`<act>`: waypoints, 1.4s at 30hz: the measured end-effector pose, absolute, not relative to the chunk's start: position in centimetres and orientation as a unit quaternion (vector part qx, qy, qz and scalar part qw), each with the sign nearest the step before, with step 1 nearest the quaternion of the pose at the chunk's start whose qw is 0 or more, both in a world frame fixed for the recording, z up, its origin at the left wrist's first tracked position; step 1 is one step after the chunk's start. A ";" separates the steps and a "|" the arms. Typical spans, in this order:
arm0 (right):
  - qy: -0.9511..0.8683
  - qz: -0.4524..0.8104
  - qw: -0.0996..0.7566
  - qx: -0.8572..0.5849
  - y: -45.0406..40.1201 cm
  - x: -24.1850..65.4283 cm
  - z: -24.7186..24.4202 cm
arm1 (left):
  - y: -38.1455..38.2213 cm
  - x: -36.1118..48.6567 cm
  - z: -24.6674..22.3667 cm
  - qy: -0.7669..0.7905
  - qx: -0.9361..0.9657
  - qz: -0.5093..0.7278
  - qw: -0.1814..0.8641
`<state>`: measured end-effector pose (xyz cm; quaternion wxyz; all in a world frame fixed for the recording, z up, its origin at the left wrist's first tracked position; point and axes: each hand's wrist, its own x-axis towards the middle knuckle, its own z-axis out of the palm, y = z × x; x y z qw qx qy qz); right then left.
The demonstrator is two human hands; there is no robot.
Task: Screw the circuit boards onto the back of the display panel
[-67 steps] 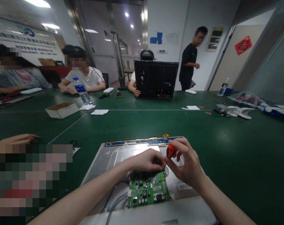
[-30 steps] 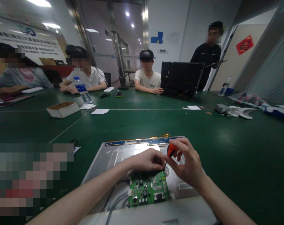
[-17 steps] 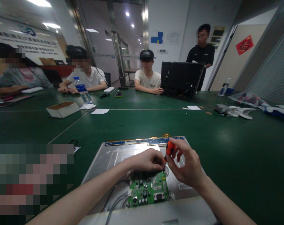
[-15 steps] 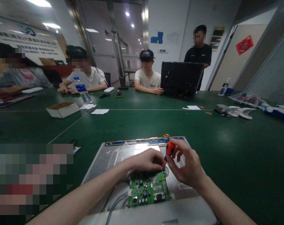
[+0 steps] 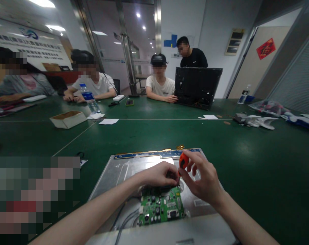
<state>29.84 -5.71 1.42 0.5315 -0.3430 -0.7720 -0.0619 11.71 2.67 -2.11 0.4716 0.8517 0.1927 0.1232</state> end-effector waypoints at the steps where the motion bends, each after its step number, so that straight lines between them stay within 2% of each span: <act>1: -0.772 -0.062 0.532 -0.342 -5.8 29.8 1.5 | 2.7 11.7 -2.2 0.195 0.852 0.123 0.470; 42: -0.769 -0.063 0.535 -0.344 -5.9 29.8 1.7 | 2.6 11.8 -2.2 0.187 0.841 0.121 0.493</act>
